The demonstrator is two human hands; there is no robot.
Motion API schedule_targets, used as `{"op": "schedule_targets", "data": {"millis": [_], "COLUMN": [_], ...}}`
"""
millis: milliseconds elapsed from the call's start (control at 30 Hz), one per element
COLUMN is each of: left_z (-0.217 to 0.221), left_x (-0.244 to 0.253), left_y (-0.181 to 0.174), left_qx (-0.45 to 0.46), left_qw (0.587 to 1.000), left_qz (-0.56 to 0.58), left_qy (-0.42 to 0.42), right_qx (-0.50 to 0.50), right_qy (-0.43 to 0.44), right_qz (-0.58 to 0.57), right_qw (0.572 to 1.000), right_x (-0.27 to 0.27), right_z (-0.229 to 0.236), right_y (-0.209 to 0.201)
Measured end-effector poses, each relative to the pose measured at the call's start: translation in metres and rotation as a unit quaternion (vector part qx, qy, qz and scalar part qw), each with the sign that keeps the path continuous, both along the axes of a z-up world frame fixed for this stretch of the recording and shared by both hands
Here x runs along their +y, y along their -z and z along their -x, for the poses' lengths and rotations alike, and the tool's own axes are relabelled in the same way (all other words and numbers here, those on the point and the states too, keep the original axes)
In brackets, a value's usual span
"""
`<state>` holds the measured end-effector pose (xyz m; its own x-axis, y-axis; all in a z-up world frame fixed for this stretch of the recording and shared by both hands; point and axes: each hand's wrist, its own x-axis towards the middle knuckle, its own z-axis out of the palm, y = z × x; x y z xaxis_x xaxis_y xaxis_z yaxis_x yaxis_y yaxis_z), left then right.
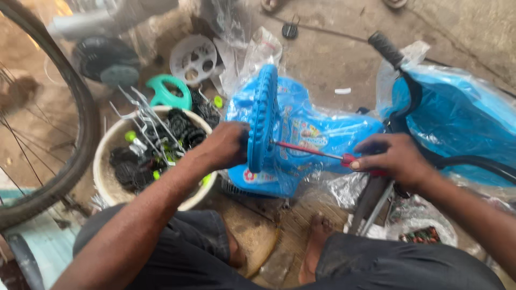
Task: The person assembles a blue child's tricycle by attaching a blue plastic steering wheel to the handlebar stem. They use a wrench and a screwdriver to tighten the bolts securing the wheel. The person also handles a metal push handle component.
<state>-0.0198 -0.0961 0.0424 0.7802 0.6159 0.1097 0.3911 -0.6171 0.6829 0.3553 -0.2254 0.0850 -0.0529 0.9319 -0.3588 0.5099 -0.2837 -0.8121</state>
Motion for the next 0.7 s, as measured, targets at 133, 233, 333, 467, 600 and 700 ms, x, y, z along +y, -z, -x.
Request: {"op": "schedule_targets", "data": {"millis": [133,233,333,467,600,700], "left_z": [-0.002,-0.003,-0.003,0.0,-0.003,-0.003], "left_x": [-0.002,-0.004,-0.003,-0.007,-0.007,-0.005], "left_y": [0.006,0.009,0.005,0.008,0.01,0.003], "left_qx": [0.042,0.048,0.003,-0.016,-0.015,-0.047], "left_qw": [0.999,0.998,0.998,0.997,0.997,0.993], "left_qz": [-0.033,-0.04,-0.056,-0.075,-0.078,-0.106], "left_qy": [-0.008,-0.021,0.001,-0.005,0.007,0.023], "right_qx": [-0.278,-0.078,-0.029,-0.296,-0.124,0.009], "right_qy": [-0.229,-0.106,0.04,-0.262,-0.149,0.037], "right_qz": [-0.387,-0.069,0.018,-0.486,-0.192,0.062], "right_qw": [0.849,0.989,0.999,0.779,0.962,0.997], "right_x": [-0.015,-0.008,-0.007,-0.021,-0.013,-0.006], "right_z": [0.0,-0.002,-0.004,-0.004,0.002,0.011], "right_y": [-0.006,-0.004,0.003,0.004,-0.011,-0.018]}}
